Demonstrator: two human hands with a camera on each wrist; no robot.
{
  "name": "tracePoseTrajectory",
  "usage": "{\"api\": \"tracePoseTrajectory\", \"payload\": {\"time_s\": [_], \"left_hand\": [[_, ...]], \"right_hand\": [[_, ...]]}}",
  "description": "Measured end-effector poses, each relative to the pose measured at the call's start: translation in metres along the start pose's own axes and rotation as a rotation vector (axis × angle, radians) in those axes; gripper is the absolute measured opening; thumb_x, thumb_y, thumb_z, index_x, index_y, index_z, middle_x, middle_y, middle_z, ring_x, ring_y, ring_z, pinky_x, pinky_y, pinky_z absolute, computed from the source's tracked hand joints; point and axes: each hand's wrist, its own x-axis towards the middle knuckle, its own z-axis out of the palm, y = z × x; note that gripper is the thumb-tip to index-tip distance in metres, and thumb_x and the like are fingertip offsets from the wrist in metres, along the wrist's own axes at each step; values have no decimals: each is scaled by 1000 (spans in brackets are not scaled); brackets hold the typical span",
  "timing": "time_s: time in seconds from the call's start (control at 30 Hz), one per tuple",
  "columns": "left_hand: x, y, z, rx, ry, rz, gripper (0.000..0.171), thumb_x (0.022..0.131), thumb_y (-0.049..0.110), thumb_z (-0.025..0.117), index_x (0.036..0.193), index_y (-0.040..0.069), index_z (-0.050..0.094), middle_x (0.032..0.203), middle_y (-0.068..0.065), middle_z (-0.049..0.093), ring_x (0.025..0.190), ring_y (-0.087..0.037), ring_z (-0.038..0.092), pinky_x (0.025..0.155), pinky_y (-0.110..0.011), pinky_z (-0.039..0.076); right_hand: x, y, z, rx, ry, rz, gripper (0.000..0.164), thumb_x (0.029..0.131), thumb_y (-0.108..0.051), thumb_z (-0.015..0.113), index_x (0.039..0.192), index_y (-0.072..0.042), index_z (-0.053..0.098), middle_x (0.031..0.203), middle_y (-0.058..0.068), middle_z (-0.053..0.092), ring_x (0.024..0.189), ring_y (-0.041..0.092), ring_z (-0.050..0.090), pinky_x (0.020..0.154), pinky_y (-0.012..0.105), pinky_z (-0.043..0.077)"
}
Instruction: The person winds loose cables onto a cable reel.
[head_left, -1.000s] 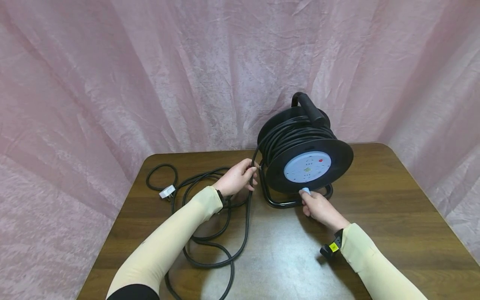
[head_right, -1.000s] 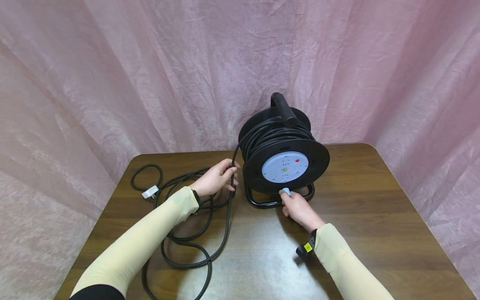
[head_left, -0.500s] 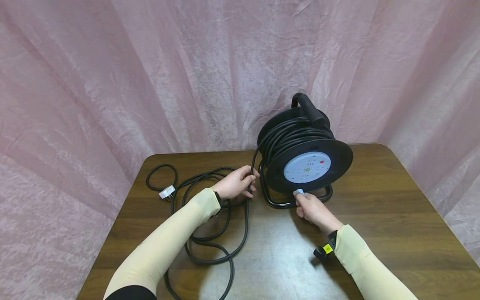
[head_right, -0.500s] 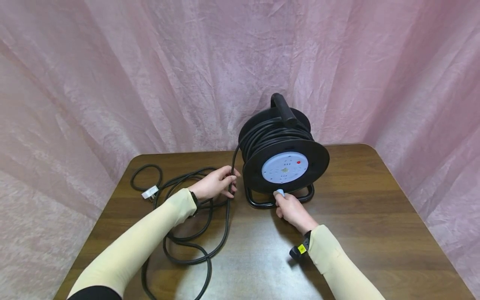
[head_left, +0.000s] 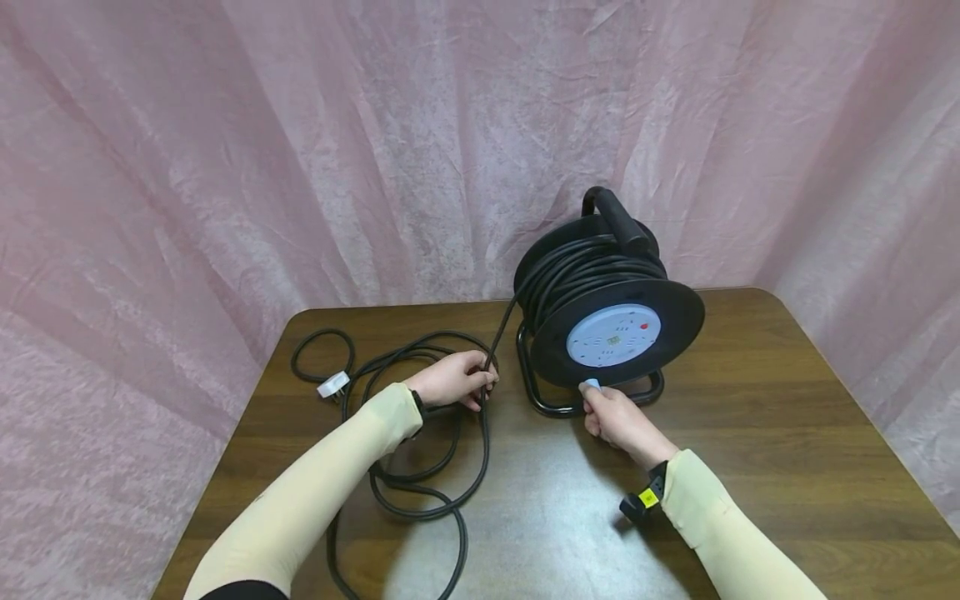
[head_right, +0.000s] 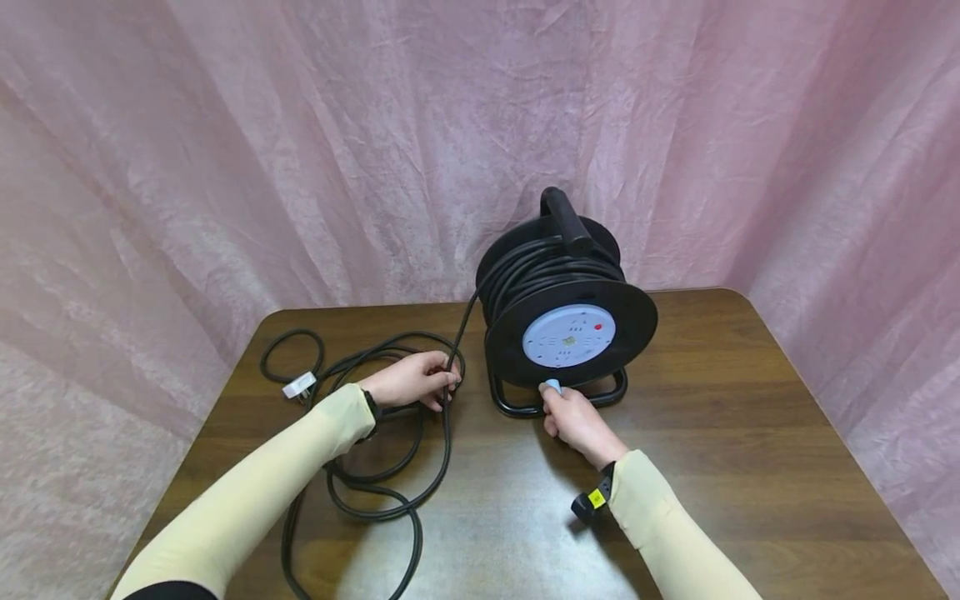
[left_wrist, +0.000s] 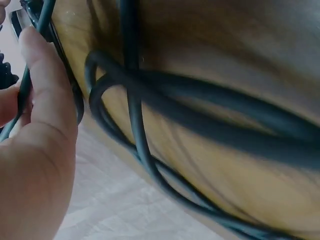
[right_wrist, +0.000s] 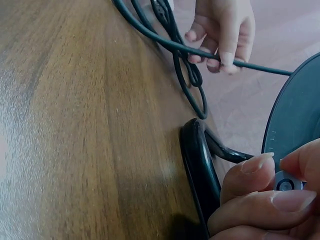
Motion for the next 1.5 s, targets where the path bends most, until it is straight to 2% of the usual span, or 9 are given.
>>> {"api": "tracePoseTrajectory", "payload": {"time_s": [0.2, 0.3, 0.5, 0.63, 0.77, 0.93, 1.1, 1.27, 1.5], "left_hand": [[-12, 1, -3, 54, -11, -65, 14, 103, 11, 54, 111, 0, 57, 100, -17, 64, 84, -26, 64, 64, -32, 59], [-15, 2, -3, -6, -13, -75, 17, 104, 8, 49, 114, -5, 54, 100, -18, 65, 87, -29, 66, 65, -34, 59], [-13, -5, 2, -242, -9, -130, 27, 109, 15, 41, 120, -9, 48, 107, -25, 55, 94, -38, 68, 69, -40, 60], [-11, -9, 4, -301, 16, -130, 32, 110, 19, 38, 117, -10, 47, 104, -25, 55, 93, -39, 67, 72, -41, 59], [-10, -9, 4, -290, 21, -88, 34, 110, 19, 38, 113, -13, 48, 99, -22, 58, 96, -42, 64, 76, -40, 59], [-9, -7, 2, -198, 44, -34, 27, 109, 13, 41, 114, -11, 53, 100, -21, 57, 98, -39, 63, 76, -36, 58], [-7, -3, 1, -182, 65, -22, 28, 109, 15, 40, 114, -9, 54, 102, -24, 59, 98, -42, 64, 73, -36, 59], [-7, 0, 1, -201, 54, -27, 32, 110, 19, 39, 113, -11, 50, 101, -26, 63, 97, -45, 65, 72, -38, 59], [-6, -1, 2, -161, 62, 1, 28, 108, 15, 43, 111, -12, 52, 96, -20, 63, 93, -38, 66, 73, -37, 59]], "right_hand": [[0, -1, 0, 3, -2, 8, 47, 107, -43, 40, 83, -3, 49, 60, 1, 45, 47, 10, 33, 42, 21, 26], [-1, -2, -1, 4, -1, 19, 47, 106, -44, 40, 84, -3, 49, 60, 1, 45, 47, 11, 33, 42, 21, 26], [-1, -4, 3, 22, -34, 22, 47, 106, -43, 39, 86, -3, 49, 60, 1, 47, 46, 10, 32, 41, 21, 25], [-1, -6, 7, 50, -31, 29, 46, 106, -43, 40, 86, -3, 50, 60, 1, 47, 45, 10, 32, 40, 20, 24], [-1, -9, 11, 82, -33, 33, 44, 106, -42, 40, 86, -3, 48, 59, 1, 45, 45, 10, 30, 39, 21, 22], [-1, -15, 19, 114, -61, 20, 43, 105, -40, 40, 85, -3, 47, 57, 1, 45, 43, 9, 27, 38, 21, 20], [-1, -21, 25, 122, -72, 13, 43, 105, -40, 40, 85, -3, 48, 57, 3, 46, 42, 10, 27, 37, 22, 20], [-1, -27, 28, 127, -79, 12, 44, 105, -41, 40, 86, -3, 48, 58, 3, 48, 42, 10, 27, 38, 22, 20], [-2, -32, 30, 110, -80, 6, 44, 105, -42, 40, 86, -3, 50, 58, 3, 48, 42, 11, 28, 38, 22, 21]]}}
